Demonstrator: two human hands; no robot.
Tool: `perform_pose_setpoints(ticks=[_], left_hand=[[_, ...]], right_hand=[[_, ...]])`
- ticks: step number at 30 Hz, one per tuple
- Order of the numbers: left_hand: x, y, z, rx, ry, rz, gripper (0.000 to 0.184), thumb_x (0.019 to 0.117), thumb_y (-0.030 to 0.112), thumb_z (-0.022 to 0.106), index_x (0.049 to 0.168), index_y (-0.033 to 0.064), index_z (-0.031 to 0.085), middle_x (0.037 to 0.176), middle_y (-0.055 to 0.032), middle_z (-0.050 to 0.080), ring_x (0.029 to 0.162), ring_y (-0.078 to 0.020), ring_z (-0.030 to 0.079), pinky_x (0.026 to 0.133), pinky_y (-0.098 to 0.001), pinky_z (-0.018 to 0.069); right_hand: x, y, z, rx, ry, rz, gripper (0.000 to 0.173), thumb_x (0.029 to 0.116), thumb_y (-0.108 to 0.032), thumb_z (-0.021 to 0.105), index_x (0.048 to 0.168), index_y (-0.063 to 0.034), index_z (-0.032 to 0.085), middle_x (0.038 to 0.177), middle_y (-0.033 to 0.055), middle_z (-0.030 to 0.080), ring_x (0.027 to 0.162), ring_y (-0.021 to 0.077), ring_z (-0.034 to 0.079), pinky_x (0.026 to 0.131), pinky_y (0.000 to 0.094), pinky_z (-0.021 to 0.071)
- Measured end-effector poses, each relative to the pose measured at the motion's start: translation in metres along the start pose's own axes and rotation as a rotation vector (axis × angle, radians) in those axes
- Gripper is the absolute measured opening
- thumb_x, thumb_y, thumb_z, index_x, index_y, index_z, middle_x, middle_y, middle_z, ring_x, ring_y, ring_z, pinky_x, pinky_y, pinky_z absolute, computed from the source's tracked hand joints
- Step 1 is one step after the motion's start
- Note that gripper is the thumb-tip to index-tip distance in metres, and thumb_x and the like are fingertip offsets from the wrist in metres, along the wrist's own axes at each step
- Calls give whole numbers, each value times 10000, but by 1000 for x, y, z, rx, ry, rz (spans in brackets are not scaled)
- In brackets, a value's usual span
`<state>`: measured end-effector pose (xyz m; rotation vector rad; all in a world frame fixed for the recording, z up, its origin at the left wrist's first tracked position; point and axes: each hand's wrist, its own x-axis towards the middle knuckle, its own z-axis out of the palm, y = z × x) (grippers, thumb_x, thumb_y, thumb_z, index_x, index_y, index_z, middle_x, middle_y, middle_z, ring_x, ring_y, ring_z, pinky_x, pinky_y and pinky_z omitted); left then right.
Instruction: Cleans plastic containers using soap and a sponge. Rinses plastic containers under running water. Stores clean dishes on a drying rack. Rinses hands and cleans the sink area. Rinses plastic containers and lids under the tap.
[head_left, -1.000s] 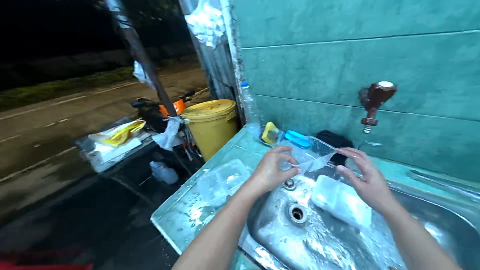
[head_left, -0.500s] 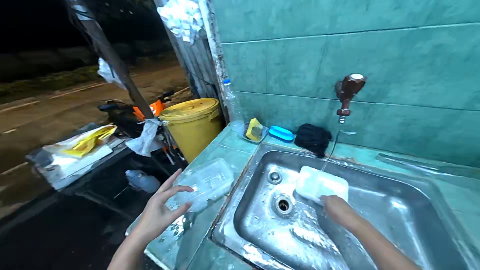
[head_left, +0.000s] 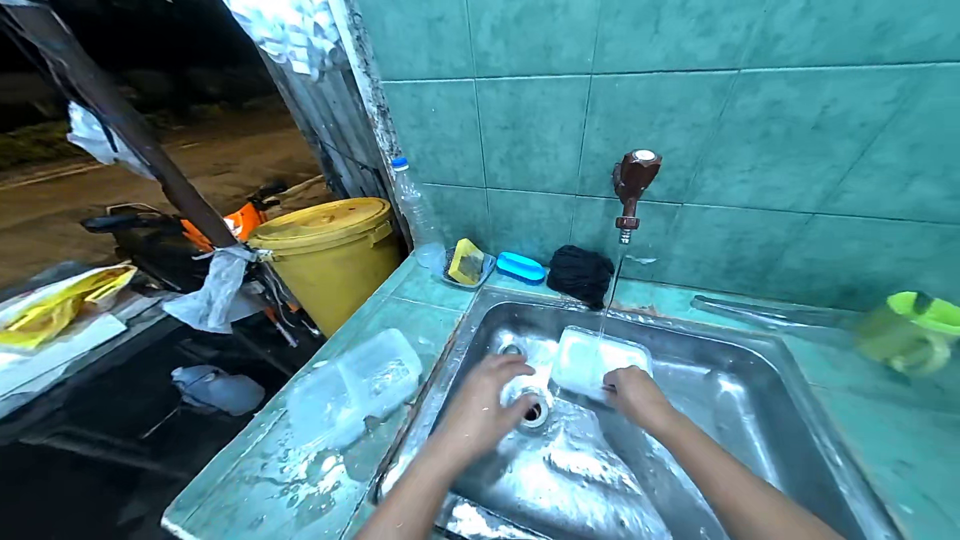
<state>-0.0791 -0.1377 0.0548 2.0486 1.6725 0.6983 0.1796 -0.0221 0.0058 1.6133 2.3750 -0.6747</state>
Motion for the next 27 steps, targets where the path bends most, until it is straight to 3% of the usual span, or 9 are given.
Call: perform_pose_setpoints(ticks=[5,8,11,16,20,21,23,25,27], left_hand=[[70,12,63,40,-254,-42,477,1012,259,620,1471,140,566,1570,-112,468,1459,-264,426,1206,-441,340],[89,10,81,177,-300,2,337,1052,238,540,1323,100,686,1435,-130,604,1407,-279,491,1212,-450,313],[97,13,80,244,-250,52,315,1069,230,501,1189,64,741,1240,-135,705,1298,-270,576,1193,-421,325],[96,10,73,294,-236,165,313,1062,224,505,1251,71,702,1255,-122,697,1269,-268,598,1191,-477,302],[97,8,68,216,82,281,258,1047,224,553,1103,105,775,1102,-75,751,1130,-249,677,1138,-504,383],[100,10,67,157,182,283,236,1033,214,580,1111,116,780,1139,-88,741,1153,-265,669,1124,-502,416],[108,17,62,-26,292,203,312,1003,202,639,1302,137,703,1416,-161,587,1311,-326,562,1121,-507,440],[113,25,58,-203,304,77,606,971,253,707,1526,155,486,1619,-184,339,1407,-346,466,1104,-512,457],[115,30,60,-371,247,-38,776,962,326,717,1608,152,324,1676,-188,211,1465,-352,386,1131,-529,419]], right_hand=[[2,15,-7,41,-89,-157,321,1056,-230,560,1148,36,714,1143,255,694,1129,402,648,1024,561,472],[-6,8,-13,16,-74,-116,303,1067,-145,490,1226,20,688,1223,254,675,1208,404,620,1061,559,452],[-13,1,-13,2,47,-3,301,1053,-125,478,1251,-45,690,1234,225,686,1210,401,629,1038,585,467],[-24,1,-13,-13,200,-24,307,1068,-126,447,1240,-25,681,1185,216,708,1166,397,655,1030,569,465],[-28,11,-21,178,368,-130,300,1067,-175,491,1194,-14,711,1115,192,731,1094,351,687,1017,532,489],[-27,15,-24,265,396,-165,293,1062,-170,504,1201,-10,706,1115,184,731,1075,327,693,1011,513,502],[-27,18,-37,461,405,-187,293,1065,-152,509,1252,-2,677,1108,167,721,1006,264,709,962,442,553],[-22,21,-44,685,436,-149,261,1059,-108,523,1238,14,669,976,132,712,837,191,694,822,366,580],[-17,24,-45,934,500,-84,224,1055,-60,527,1194,27,680,810,77,664,662,117,620,661,283,546]])
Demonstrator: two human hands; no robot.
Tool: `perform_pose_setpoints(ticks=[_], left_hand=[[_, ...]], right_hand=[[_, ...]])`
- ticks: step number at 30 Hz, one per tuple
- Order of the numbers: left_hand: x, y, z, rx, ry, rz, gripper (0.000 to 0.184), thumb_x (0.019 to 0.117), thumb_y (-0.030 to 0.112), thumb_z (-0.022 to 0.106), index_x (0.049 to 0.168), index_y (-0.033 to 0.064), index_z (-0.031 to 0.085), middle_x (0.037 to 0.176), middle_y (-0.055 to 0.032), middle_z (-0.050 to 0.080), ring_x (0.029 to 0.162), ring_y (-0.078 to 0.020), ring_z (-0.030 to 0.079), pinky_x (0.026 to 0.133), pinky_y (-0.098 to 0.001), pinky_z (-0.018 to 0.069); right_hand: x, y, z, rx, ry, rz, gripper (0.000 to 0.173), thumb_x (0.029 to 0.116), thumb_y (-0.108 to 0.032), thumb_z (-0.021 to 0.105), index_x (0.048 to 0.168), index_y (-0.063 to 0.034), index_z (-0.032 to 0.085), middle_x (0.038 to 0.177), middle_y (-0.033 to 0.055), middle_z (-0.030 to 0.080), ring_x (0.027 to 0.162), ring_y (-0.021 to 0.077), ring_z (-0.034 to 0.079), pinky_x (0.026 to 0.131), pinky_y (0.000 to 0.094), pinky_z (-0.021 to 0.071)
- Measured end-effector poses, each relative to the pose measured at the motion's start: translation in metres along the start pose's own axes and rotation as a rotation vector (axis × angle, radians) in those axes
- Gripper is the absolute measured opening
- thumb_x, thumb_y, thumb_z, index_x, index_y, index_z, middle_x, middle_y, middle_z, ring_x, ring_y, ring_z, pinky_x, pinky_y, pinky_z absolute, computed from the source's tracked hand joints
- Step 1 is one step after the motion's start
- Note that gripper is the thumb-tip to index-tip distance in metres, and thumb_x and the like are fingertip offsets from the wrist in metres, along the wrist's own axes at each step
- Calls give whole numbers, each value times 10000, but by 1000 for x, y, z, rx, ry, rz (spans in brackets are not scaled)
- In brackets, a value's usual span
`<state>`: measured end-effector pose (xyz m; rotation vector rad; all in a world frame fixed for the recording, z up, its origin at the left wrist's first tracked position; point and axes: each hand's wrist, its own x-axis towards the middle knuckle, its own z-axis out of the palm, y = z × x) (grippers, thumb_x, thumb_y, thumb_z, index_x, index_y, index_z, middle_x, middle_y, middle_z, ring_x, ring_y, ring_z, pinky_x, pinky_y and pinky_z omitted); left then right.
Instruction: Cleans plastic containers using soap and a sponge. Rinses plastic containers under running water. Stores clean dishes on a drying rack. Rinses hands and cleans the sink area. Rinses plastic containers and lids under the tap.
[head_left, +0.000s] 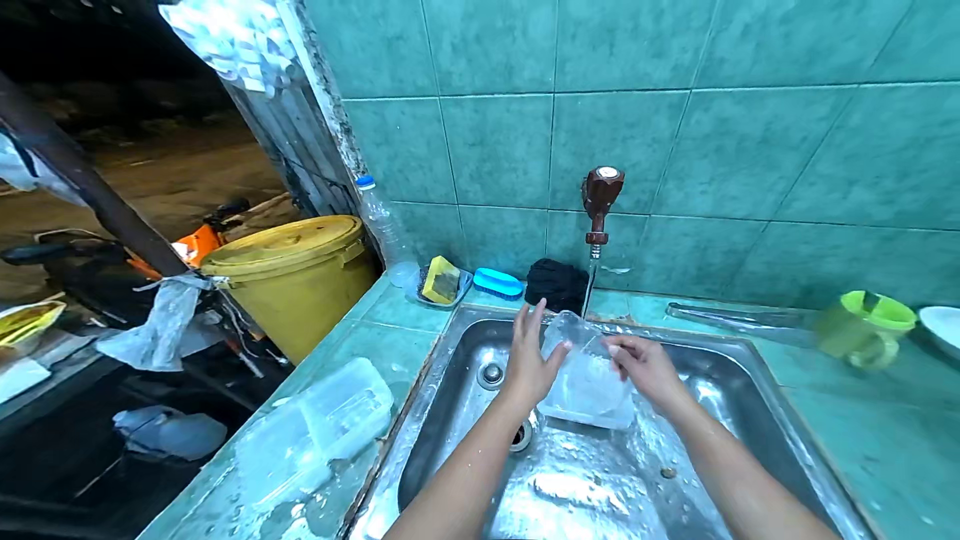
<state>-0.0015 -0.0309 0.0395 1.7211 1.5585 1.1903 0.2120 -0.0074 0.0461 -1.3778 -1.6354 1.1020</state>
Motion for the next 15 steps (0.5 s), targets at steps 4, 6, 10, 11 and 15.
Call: perform_pose_setpoints(ticks=[4,6,10,11,15], left_hand=[[-2,-5,15,-167,-43,-67,759,953,359,713,1592,148,363,1637,-189,311,1483,-327,363,1179,-512,364],[-3,-6,21,-227,-40,-84,729,971,320,697,1591,140,359,1607,-168,376,1441,-306,425,1166,-484,388],[-1,-1,32,-333,-47,-203,695,1016,281,647,1611,149,312,1585,-190,397,1272,-303,594,1044,-458,514],[-1,1,33,-322,-67,-204,702,1022,279,635,1621,155,291,1598,-186,385,1328,-312,551,1092,-472,475],[0,-1,26,-292,-25,-127,672,1022,265,625,1612,154,322,1618,-144,379,1447,-303,423,1171,-498,374]], right_hand=[[6,8,0,356,170,119,194,1071,-73,504,1026,31,661,671,17,557,535,69,501,524,212,443],[7,14,4,457,205,187,223,1085,-119,493,964,8,630,655,19,546,524,78,505,512,218,452],[10,18,20,718,304,387,248,1103,-204,469,1075,3,603,728,50,533,554,114,513,514,262,475],[11,17,25,772,316,424,249,1107,-213,458,1092,-3,592,743,53,538,556,113,513,509,260,472],[12,14,42,838,234,466,254,1120,-223,408,1127,-21,561,762,54,547,558,118,529,512,262,485]])
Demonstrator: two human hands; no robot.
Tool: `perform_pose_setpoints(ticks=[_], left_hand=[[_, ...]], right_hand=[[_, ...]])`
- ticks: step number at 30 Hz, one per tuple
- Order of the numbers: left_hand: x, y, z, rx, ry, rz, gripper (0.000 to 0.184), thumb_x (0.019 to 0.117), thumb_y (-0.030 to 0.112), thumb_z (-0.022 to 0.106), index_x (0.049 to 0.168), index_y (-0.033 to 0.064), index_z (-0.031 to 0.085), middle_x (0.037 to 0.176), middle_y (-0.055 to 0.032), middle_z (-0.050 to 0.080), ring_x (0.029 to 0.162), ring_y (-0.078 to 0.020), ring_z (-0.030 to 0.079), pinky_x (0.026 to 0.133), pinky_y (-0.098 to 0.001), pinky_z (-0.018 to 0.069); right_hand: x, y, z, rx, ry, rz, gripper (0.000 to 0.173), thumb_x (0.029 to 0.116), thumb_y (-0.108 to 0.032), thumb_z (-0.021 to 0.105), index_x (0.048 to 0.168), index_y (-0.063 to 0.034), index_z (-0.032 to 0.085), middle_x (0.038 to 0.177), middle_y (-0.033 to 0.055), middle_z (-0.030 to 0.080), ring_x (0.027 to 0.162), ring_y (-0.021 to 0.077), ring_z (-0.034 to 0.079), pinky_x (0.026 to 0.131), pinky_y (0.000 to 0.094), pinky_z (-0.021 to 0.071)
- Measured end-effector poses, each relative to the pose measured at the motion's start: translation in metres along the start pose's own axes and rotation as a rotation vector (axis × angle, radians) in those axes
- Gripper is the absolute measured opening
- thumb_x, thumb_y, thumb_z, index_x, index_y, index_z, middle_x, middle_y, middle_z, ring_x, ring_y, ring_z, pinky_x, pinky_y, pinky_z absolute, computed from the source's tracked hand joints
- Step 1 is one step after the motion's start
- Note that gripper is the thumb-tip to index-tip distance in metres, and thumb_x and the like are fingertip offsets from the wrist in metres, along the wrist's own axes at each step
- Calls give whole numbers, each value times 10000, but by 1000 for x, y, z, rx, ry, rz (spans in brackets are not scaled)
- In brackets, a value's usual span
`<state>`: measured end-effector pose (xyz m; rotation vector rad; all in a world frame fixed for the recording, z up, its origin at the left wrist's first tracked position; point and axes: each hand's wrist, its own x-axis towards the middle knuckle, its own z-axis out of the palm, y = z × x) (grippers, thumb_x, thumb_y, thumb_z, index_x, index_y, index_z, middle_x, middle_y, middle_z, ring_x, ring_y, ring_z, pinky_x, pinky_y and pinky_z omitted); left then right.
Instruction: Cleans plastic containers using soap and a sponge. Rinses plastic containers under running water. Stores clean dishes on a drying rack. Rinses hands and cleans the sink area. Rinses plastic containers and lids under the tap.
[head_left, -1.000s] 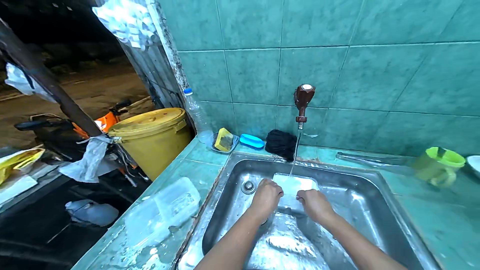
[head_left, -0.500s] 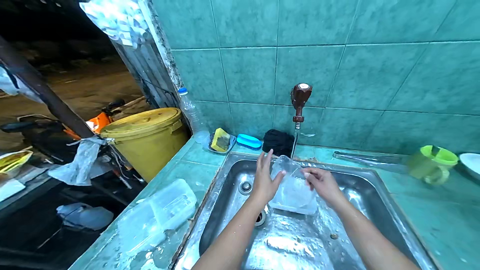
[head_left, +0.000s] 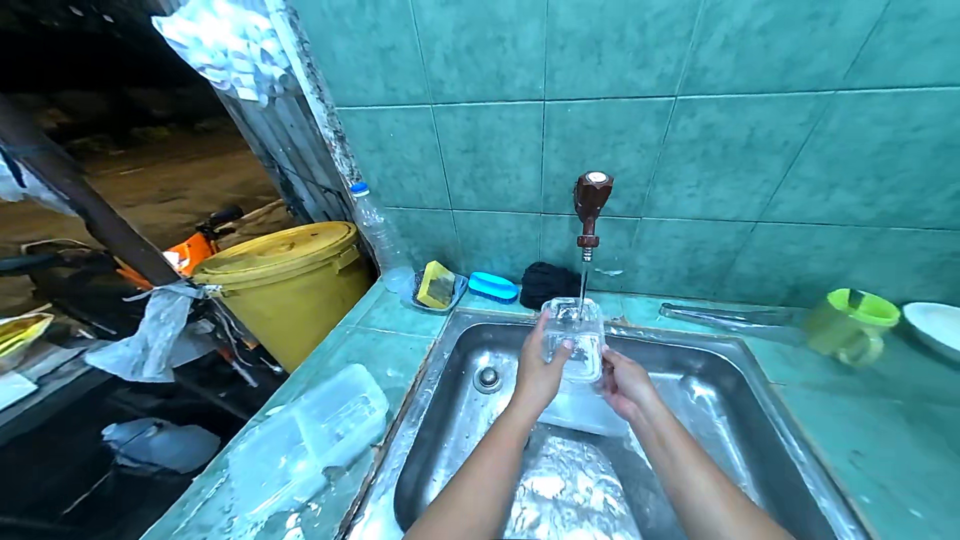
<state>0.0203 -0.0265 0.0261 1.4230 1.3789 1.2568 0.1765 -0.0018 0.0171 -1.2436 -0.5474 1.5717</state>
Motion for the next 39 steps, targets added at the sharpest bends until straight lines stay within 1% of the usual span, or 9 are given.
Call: perform_pose_setpoints(ticks=[5,11,18,24,28,30,33,36,39], left_hand=[[2,-2,-19,-58,61,78,534,1057,205,556,1572,171,417,1592,-99,431,1395,-259,484,1130,-473,419],[-1,2,-9,51,-65,52,586,1047,277,575,1585,136,390,1662,-132,301,1508,-265,342,1209,-473,335],[-5,7,-2,115,-31,80,842,989,403,655,1657,198,185,1708,-130,168,1553,-281,243,1227,-511,296],[13,16,8,44,-85,60,658,1047,381,566,1628,213,304,1705,-119,191,1563,-297,209,1224,-541,278],[26,32,14,-14,-76,28,488,1072,372,527,1516,175,482,1538,-145,473,1316,-328,542,1012,-550,494],[25,38,3,-75,-111,-5,417,1094,312,485,1483,167,508,1494,-126,524,1230,-303,576,966,-523,479],[26,35,-20,-75,-107,-48,386,1101,227,378,1420,160,585,1475,-97,549,1238,-297,559,926,-537,468],[23,25,-39,-116,-43,-152,416,1126,302,336,1430,151,575,1514,-93,518,1339,-312,520,1008,-575,451],[14,18,-48,-114,44,-218,440,1115,373,392,1457,147,555,1538,-97,501,1381,-327,496,1041,-579,447]], right_hand=[[-5,-3,5,69,-182,41,214,1109,-122,365,1162,-32,553,875,95,598,751,208,640,691,399,581],[4,-18,27,257,59,-99,161,1119,-129,351,1138,-53,492,771,38,494,605,145,528,612,320,519],[-5,-11,6,93,-16,-53,180,1100,-104,405,1095,-32,570,745,38,541,557,104,521,521,243,476],[-14,-7,-23,58,-64,-18,248,1103,-100,355,1151,-35,589,730,23,543,548,98,534,525,248,504],[-13,-7,-33,94,-126,-22,261,1111,-131,341,1172,-44,579,728,10,543,565,90,541,542,241,508],[-13,-10,-39,78,-258,-58,247,1118,-140,349,1192,-40,563,802,44,606,664,134,619,626,285,563],[-21,-24,-38,-165,-432,-249,196,1046,22,409,1202,-27,516,940,97,714,817,176,700,772,321,579],[-25,-41,-24,-792,-313,-556,201,1038,3,502,1198,28,621,1058,111,729,929,188,715,886,358,579],[-36,-40,-6,-1458,-274,-586,335,1050,-64,451,1302,-67,672,1191,192,713,1153,377,661,1039,588,471]])
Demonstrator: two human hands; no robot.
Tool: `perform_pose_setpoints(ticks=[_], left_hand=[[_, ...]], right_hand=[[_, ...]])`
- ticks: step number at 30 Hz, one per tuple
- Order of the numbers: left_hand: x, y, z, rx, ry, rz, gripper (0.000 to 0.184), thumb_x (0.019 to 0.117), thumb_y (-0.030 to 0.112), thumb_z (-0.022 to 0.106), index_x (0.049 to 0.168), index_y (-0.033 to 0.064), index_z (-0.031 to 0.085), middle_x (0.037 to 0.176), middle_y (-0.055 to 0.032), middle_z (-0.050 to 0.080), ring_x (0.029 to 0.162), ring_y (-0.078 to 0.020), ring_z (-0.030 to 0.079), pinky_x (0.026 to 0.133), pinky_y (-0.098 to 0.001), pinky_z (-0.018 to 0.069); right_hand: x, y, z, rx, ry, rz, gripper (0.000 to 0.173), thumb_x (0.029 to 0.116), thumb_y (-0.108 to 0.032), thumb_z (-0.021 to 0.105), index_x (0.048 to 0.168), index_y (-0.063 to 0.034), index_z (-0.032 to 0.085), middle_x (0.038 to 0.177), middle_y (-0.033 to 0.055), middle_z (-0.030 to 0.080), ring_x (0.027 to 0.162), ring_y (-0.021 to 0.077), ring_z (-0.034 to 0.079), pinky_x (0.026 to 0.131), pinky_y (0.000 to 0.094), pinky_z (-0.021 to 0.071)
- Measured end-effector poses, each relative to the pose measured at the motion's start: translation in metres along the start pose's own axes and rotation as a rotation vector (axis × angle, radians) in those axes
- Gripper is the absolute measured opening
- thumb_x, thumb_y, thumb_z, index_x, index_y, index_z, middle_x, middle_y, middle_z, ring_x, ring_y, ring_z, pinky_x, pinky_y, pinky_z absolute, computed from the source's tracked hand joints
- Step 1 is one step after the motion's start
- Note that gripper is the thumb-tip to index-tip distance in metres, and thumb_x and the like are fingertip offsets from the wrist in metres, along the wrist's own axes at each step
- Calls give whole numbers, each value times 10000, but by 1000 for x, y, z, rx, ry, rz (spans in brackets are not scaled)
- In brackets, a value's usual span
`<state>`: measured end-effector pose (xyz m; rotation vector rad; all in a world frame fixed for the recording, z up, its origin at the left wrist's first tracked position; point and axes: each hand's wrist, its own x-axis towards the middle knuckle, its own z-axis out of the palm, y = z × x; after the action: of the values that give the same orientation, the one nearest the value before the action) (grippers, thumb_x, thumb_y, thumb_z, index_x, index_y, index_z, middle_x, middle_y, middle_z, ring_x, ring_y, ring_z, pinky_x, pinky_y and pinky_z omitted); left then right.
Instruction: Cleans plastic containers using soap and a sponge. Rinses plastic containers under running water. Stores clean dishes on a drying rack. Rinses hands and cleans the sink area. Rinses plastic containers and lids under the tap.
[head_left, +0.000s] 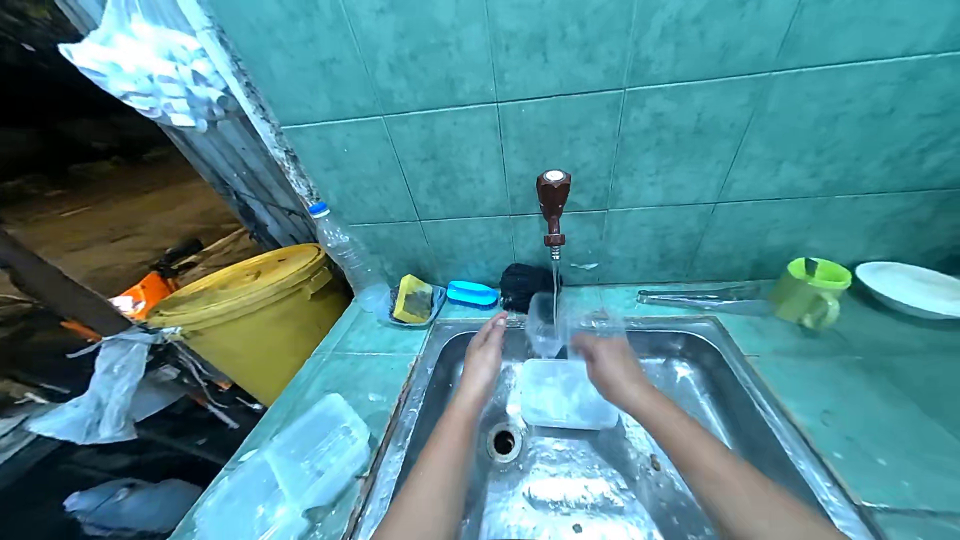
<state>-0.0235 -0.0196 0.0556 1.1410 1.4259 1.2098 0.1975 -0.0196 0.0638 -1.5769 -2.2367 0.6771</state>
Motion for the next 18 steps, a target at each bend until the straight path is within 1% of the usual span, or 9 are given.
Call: perform_pose_setpoints(ticks=[3,5,7,8,10,12,15,16,18], left_hand=[[-6,-4,-8,78,-18,-13,428,1099,356,458,1453,136,556,1508,-117,526,1359,-318,522,1031,-567,466],[-10,-7,-12,166,-59,-19,423,1086,337,500,1450,129,556,1486,-121,538,1312,-300,543,1006,-542,471],[-14,-10,-11,188,-77,-50,446,1077,342,524,1472,136,533,1518,-118,509,1332,-305,529,1006,-558,466],[-15,-10,-10,177,-76,-67,462,1074,348,530,1485,136,517,1533,-121,492,1345,-316,521,1003,-570,469],[-15,-13,-8,126,-72,-117,495,1073,375,527,1508,142,486,1561,-123,455,1361,-332,499,1006,-586,462],[-16,-17,-6,56,-73,-177,531,1071,402,524,1536,159,446,1584,-117,428,1382,-352,488,1021,-608,464],[-21,-18,-1,-42,-71,-257,564,1076,400,514,1572,168,382,1607,-120,396,1394,-369,482,1011,-595,484],[-22,-19,1,-67,-75,-280,571,1079,407,502,1582,175,364,1610,-132,385,1390,-377,483,999,-591,492],[-20,-24,4,-98,-84,-307,591,1085,439,468,1601,191,320,1599,-170,381,1358,-400,502,964,-586,512]], right_hand=[[-1,-9,6,-137,-182,-93,353,1067,-88,430,1333,-107,661,1223,162,706,1180,372,648,1042,603,461],[-1,-7,3,-212,-131,-20,379,1052,-56,427,1338,-124,665,1225,168,708,1182,375,646,1062,591,441],[-2,-5,4,-251,-86,8,392,1031,-18,423,1318,-109,674,1224,172,708,1193,366,640,1107,574,388],[-3,-4,6,-214,-90,-43,382,1036,-24,425,1310,-99,680,1217,171,713,1186,361,646,1107,573,391],[-5,-2,10,-96,-134,-172,353,1057,-66,432,1295,-88,692,1198,154,724,1150,339,670,1066,563,453],[-4,1,6,-67,-146,-149,352,1069,-88,428,1317,-92,677,1196,148,720,1141,331,673,1048,553,477],[-4,-1,0,-255,-81,13,382,1044,-41,419,1321,-107,674,1241,157,705,1206,345,633,1123,549,375],[-5,-1,2,-266,-58,-6,385,1033,-26,423,1304,-99,687,1229,159,713,1200,345,639,1130,551,363],[-7,3,12,-163,-52,-153,357,1035,-43,441,1264,-83,712,1167,153,735,1138,335,668,1094,560,402]])
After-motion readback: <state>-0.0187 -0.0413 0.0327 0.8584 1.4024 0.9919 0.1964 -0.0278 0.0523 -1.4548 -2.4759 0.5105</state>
